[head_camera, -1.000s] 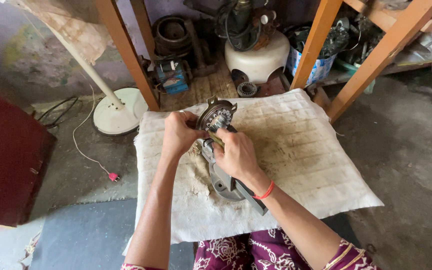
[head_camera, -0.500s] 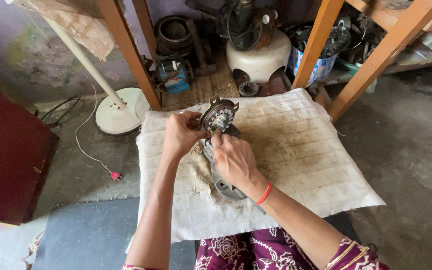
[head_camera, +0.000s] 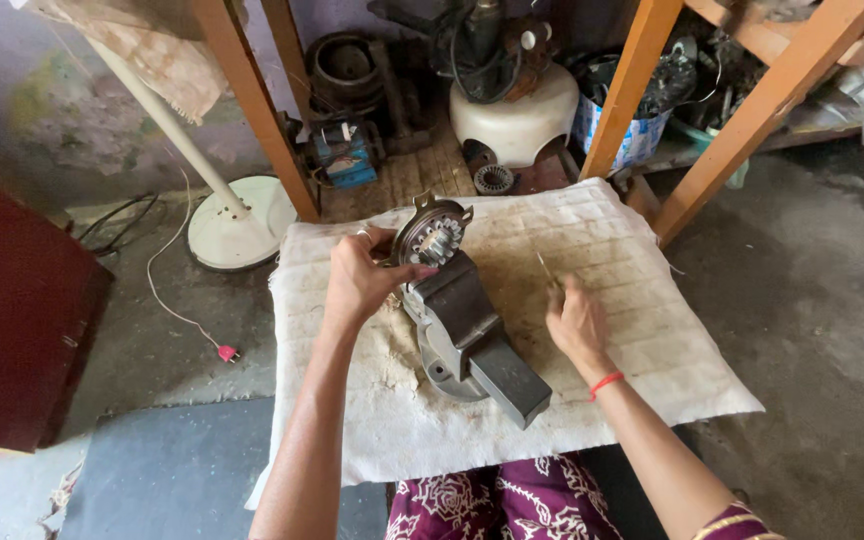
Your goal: The person sits on the floor and uses a small brush to clean the teeth of a gear-like mechanical part held in a bench vise. They repeatedly scrub the part and wipe the brush on a white cloth placed on the floor.
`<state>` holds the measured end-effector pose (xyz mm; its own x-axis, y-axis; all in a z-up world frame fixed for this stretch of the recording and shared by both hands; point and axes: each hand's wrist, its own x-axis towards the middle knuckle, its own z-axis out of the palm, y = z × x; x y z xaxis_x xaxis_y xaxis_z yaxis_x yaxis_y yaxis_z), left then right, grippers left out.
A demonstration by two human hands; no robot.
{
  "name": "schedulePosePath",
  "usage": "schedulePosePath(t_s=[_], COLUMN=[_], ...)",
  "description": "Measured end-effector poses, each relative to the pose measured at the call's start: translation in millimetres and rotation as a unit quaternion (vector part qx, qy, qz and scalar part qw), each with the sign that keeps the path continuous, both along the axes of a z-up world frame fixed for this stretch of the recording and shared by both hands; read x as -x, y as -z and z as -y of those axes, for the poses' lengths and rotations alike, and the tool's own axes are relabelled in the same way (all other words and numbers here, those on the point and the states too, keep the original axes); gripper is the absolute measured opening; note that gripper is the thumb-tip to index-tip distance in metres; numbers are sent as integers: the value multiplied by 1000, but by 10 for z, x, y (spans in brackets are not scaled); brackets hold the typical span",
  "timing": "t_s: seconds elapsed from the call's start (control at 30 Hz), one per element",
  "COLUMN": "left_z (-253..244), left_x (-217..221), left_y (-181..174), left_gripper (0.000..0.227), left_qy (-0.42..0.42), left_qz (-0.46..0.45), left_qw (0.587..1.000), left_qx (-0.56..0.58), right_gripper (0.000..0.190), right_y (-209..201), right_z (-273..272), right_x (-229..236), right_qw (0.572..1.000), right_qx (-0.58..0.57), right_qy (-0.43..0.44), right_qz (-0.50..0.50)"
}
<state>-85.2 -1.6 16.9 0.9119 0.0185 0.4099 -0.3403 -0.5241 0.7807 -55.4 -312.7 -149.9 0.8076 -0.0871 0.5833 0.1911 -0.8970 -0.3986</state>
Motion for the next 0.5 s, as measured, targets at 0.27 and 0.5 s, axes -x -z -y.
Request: schedulePosePath(t_s=[0.27,0.5], left_z=[39,50], left_x=[-12,12], left_y=[108,163], left_gripper=[35,35], left_qy=[-19,-14], left_qz=[-6,-4], left_qw=[1000,999], left_qx=[22,51], right_gripper=[21,18], right_y=[348,386], right_z=[-108,-112], right_x=[-4,-26], right_qw=[983,990], right_qx=[76,81], right_qy=[13,-10], right_qz=[-165,-117])
